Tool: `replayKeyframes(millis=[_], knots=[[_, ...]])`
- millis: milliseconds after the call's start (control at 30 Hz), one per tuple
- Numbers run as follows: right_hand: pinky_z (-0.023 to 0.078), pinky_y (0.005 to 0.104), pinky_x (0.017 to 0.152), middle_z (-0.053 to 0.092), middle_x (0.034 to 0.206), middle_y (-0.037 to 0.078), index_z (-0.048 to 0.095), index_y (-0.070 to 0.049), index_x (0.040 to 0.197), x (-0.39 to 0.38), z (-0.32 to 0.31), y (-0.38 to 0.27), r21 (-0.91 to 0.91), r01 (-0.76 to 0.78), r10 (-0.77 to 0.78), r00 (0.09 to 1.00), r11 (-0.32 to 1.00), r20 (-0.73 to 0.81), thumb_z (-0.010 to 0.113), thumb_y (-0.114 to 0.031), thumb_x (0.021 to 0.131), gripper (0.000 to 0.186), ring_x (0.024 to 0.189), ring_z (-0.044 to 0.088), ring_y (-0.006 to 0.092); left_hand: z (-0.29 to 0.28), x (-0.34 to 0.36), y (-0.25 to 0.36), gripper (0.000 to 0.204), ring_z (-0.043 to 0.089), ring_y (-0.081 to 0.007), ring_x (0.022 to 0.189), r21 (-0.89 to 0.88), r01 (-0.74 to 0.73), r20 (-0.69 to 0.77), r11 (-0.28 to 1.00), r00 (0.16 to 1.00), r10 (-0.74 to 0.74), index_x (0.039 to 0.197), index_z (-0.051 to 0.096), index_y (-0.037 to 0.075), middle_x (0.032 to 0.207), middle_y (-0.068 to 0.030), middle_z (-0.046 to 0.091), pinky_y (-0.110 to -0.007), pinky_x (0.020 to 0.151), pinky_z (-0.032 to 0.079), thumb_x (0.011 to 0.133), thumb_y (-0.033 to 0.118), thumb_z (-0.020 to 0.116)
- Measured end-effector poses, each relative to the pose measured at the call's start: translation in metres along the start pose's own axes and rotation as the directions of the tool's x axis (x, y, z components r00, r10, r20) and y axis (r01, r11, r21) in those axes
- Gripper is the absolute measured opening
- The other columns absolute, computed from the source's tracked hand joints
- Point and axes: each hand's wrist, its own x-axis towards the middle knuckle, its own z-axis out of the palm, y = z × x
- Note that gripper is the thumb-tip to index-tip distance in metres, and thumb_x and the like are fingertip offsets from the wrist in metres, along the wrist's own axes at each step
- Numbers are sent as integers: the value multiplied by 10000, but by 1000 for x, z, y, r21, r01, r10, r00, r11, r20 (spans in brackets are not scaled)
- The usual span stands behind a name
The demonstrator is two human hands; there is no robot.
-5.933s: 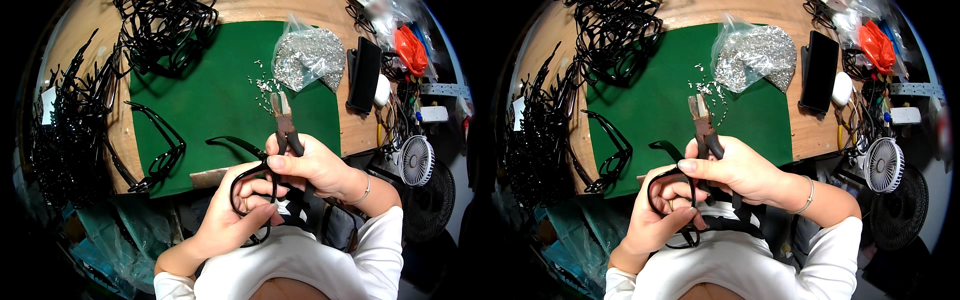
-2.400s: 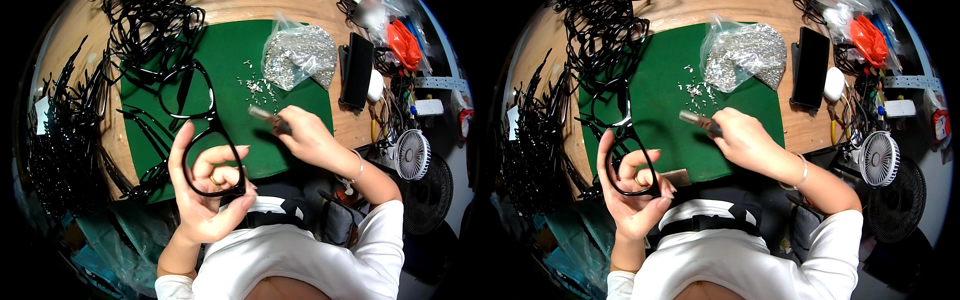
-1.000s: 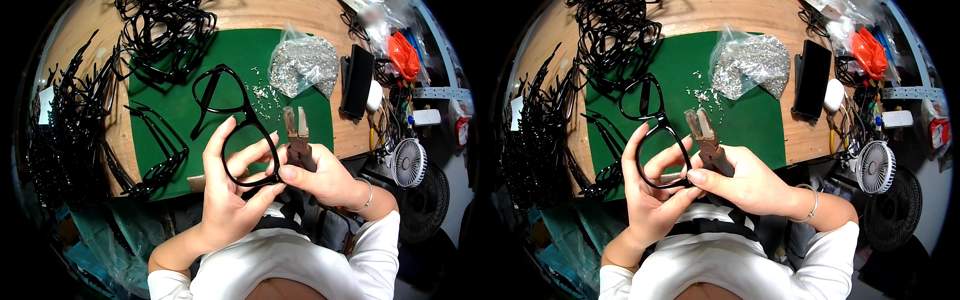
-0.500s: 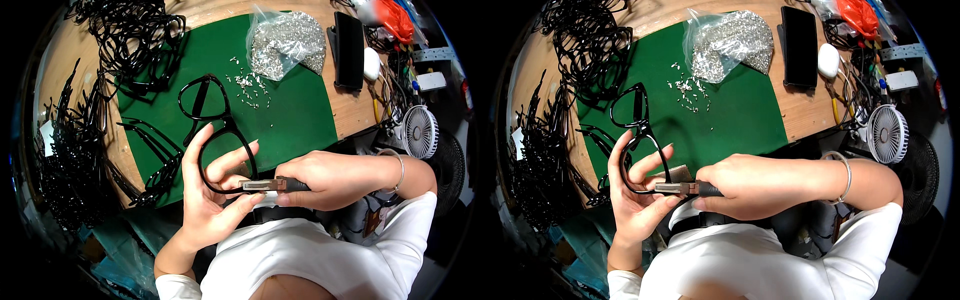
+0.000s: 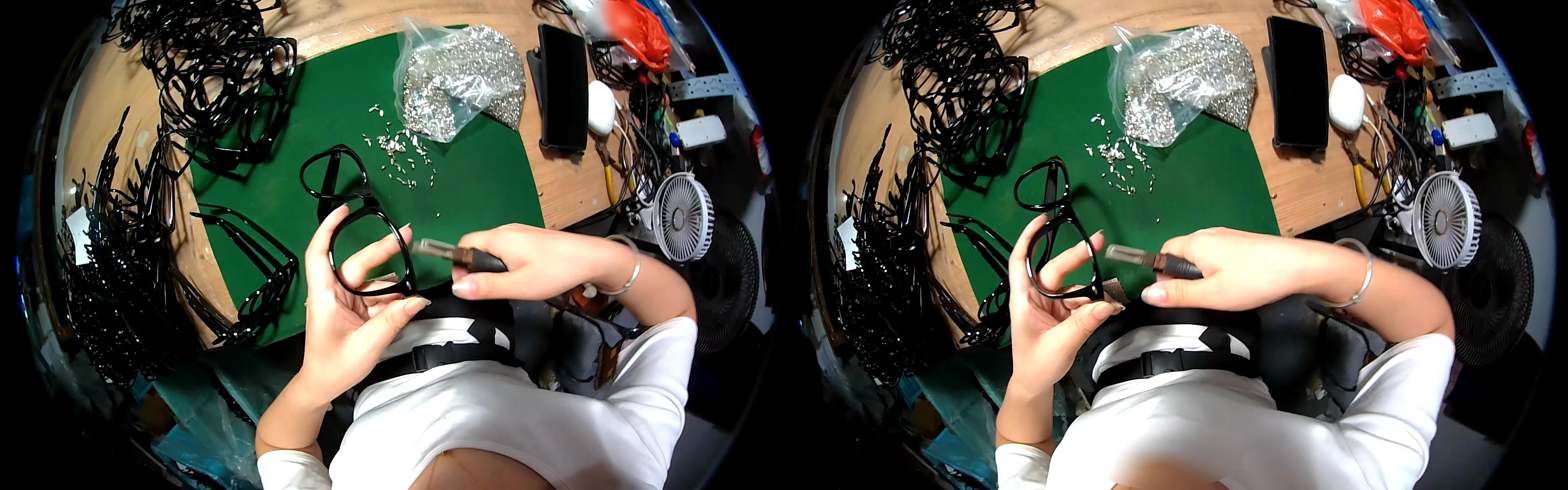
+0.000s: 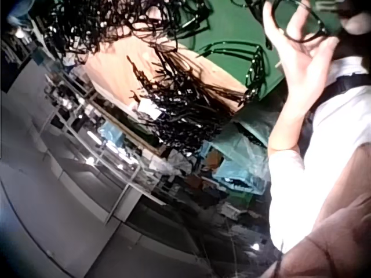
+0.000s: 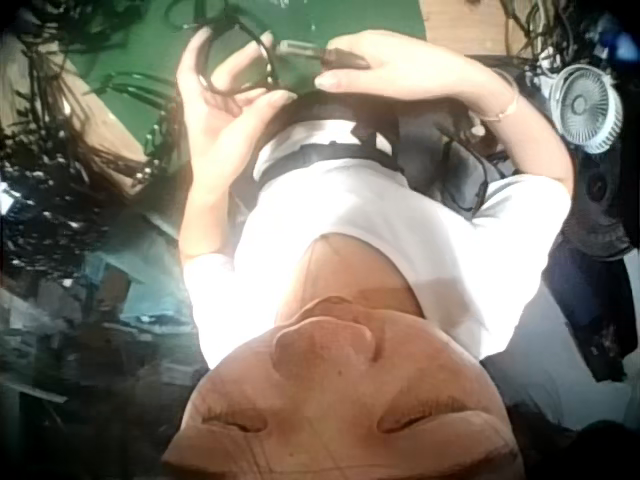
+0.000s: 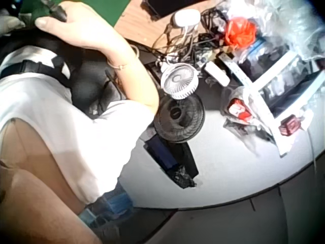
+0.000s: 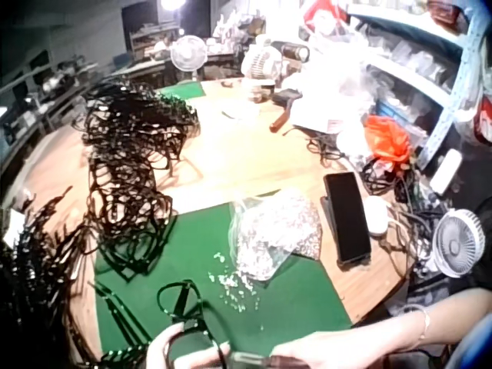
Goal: The person repeatedly picks up black eyeglass frames from a pile and uses pliers to press or adjust the hinge area of each frame. After each adjustment, the frame is placed back on the table. The process is repeated for multiple frames throughout the clip.
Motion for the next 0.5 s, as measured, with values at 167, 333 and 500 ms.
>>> replayKeyframes(millis=[167,333,500], knots=[[453,390,622,570,737,203,528,30,858,16,22,39,-239,147,-232,895,960,-380,597,-272,787,318,714,576,350,-3,-4,-4,825,536,-111,683,-39,52,-26,998,998,-53,1311,58,114,1122,-197,467,-232,639,498,712,-115,577],[450,418,633,548,759,169,517,9,849,29,2,37,-479,70,-340,793,875,-506,607,-126,741,195,721,555,356,-9,-41,-22,733,522,-123,625,-192,-143,-88,971,988,128,1283,81,102,1025,-235,494,-287,614,519,755,-81,556],[436,406,676,542,747,151,519,3,820,52,5,45,-606,61,-454,723,793,-521,618,-103,716,179,737,545,327,-4,-42,-27,834,590,-197,878,-178,-25,-61,984,998,14,1335,31,114,1110,-231,480,-334,796,479,729,-132,548]])
